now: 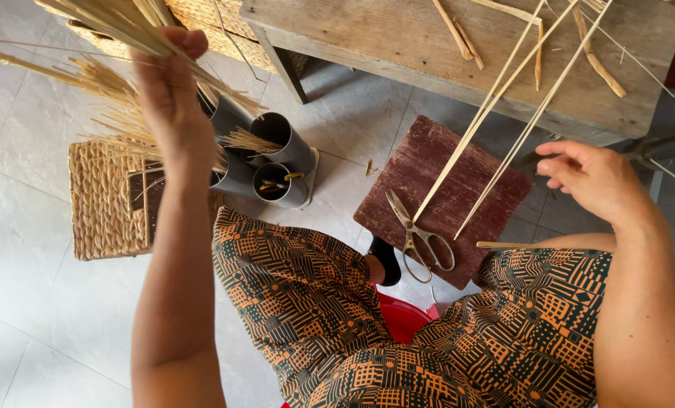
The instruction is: The person sits on a low stool with a board on their lap, sorting thin bamboo sticks. They pick up sticks, align them, trim the ends with scissors, and place the trimmed sticks into a cylindrical container holding bundles of similar sticks.
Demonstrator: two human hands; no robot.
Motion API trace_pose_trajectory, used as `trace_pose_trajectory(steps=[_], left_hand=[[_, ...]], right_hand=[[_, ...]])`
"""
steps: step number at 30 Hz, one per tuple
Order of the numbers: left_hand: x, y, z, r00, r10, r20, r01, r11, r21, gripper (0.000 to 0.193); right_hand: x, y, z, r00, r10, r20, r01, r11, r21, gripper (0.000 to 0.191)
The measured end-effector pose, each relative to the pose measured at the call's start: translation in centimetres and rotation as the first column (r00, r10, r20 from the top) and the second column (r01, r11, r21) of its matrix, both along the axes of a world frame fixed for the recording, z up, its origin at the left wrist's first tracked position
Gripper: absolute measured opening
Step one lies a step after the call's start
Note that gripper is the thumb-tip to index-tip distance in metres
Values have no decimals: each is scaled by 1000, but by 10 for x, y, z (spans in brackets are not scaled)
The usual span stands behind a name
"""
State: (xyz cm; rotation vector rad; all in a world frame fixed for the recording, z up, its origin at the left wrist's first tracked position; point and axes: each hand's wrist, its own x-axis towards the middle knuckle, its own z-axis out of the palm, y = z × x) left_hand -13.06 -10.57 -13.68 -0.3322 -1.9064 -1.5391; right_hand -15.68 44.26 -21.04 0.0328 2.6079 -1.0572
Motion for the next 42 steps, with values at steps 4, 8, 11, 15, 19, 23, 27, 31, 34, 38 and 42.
trace_pose_trajectory(steps=[4, 8, 11, 15, 19, 23, 27, 31, 34, 38, 42], left_hand=[[-25, 1, -47, 993, 114, 43, -112, 993, -29, 22], [-43, -3, -82, 973, 207, 99, -210, 977, 22, 21], [-56, -8, -100, 957, 267, 112, -271, 962, 25, 21], [-74, -12, -126, 948, 286, 137, -303, 944, 129, 22], [-77, -12, -148, 817, 534, 215, -489, 841, -230, 54], [-53, -2, -175, 617, 547, 566, -446, 836, -320, 82], [-17, 29, -209, 670, 309, 675, -463, 884, 55, 82], [23, 80, -239, 785, 91, 613, -327, 901, 285, 69], [62, 123, -250, 717, 114, 688, -296, 943, 153, 55], [101, 170, -247, 737, 153, 658, -156, 986, -55, 34], [115, 199, -252, 746, 60, 664, -47, 998, -38, 25]], right_hand=[[-1, -6, 6, 996, 31, 84, -38, 996, 85, 35], [-6, -13, 11, 991, 77, 113, -94, 983, 156, 38], [-11, -15, 11, 988, 83, 127, -104, 980, 171, 39], [-17, -16, 8, 984, 115, 134, -139, 972, 191, 41], [-19, -15, 6, 981, 139, 134, -162, 970, 183, 42], [-20, -6, 5, 985, 133, 114, -151, 974, 168, 40], [-17, 12, -1, 997, 69, 45, -73, 993, 94, 40], [-8, 41, -13, 999, -50, 7, 50, 998, 24, 36], [1, 60, -30, 989, -149, -23, 149, 989, 19, 32], [26, 78, -71, 960, -278, -26, 278, 961, 6, 21], [66, 73, -121, 959, -282, 11, 274, 939, 207, 26]])
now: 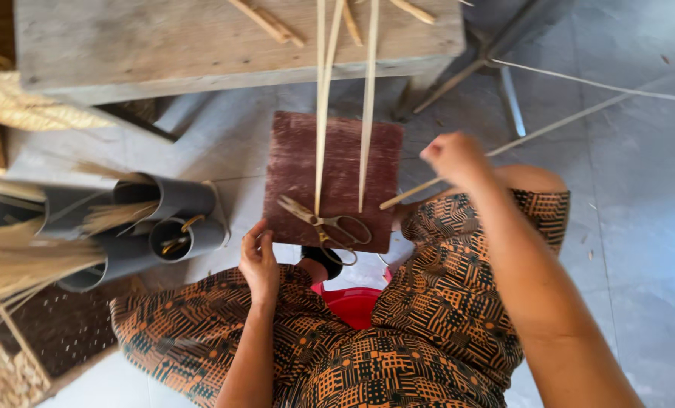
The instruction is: The person sits on a low stool with a board on their lap, sorting thin bamboo sticks. They pick up sticks, align them, trim the ends with scissors, and place the trimmed sticks into a cylindrical container holding bundles of similar sticks.
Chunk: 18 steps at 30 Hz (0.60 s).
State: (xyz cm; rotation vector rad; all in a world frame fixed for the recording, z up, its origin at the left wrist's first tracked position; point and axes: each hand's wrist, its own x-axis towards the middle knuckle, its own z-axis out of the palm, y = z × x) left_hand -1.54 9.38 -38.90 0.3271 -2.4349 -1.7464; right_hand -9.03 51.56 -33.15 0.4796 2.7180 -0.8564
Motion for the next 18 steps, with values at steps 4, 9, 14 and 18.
trace_pose_trajectory(steps=[4, 9, 14, 18], left_hand=[[4, 8, -7, 996, -84, 3, 83, 993, 82, 24], [9, 12, -5, 993, -114, 42, 106, 983, 148, 24], [14, 14, 1, 992, -119, 50, 106, 971, 216, 25], [16, 5, 7, 994, -99, 49, 83, 964, 251, 24]], right_hand=[[43, -19, -33, 982, 72, 177, -97, 986, 135, 31], [51, -16, -43, 920, -39, 391, 55, 998, -30, 39], [57, -23, -61, 950, -184, 251, 230, 958, -169, 34], [55, -39, -72, 926, -378, 5, 369, 901, -227, 30]])
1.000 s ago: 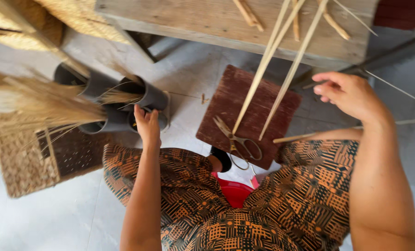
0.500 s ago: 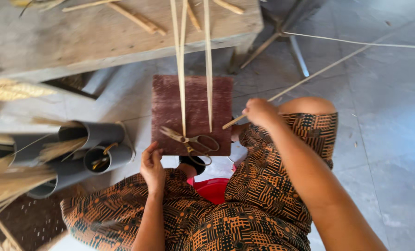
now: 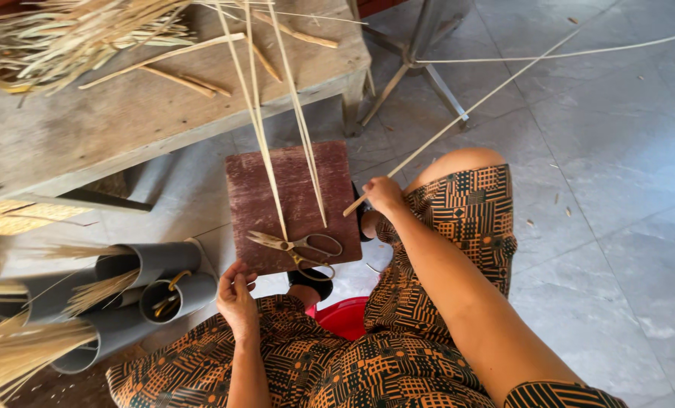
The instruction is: The person sits on a low stool with a board on their lap, sorting thin bamboo sticks. They pick up sticks, align them, trim the ends with scissors, and place the trimmed sticks into a cylindrical container holding bundles of similar sticks.
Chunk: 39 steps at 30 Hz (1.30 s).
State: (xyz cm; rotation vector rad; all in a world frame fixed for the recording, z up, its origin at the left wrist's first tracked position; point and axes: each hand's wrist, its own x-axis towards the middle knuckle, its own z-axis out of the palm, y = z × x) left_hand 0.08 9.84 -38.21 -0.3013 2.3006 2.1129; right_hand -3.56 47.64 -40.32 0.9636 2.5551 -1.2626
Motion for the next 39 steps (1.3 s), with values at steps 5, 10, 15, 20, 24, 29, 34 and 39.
trace_pose_trajectory(steps=[5, 10, 15, 20, 24, 29, 34, 39], left_hand=[[3, -8, 2, 999, 3, 40, -2, 1000, -21, 25], [4, -1, 7, 998, -26, 50, 26, 1000, -2, 24], [21, 4, 49, 964, -260, 63, 253, 962, 102, 34], [60, 3, 111, 860, -507, -51, 505, 835, 220, 61], [80, -2, 140, 930, -235, -284, 255, 966, 35, 31], [66, -50, 172, 871, 136, -472, -62, 984, 170, 49], [19, -137, 208, 712, 396, -581, -241, 914, 327, 45], [51, -177, 188, 743, 407, -531, -464, 885, 29, 42]], right_hand=[[1, -24, 14, 849, -477, -228, 216, 706, -674, 17], [28, -60, 61, 843, -453, -290, -69, 444, -893, 16], [77, -115, 107, 924, -112, -365, -271, 482, -834, 34], [101, -155, 151, 858, 168, -486, -512, 361, -779, 49], [107, -179, 182, 757, 307, -576, -652, 307, -693, 54], [121, -186, 182, 722, 352, -595, -684, 242, -688, 60], [125, -160, 144, 818, 264, -510, -574, 324, -752, 36], [128, -150, 127, 947, 207, -244, -246, -17, -969, 49]])
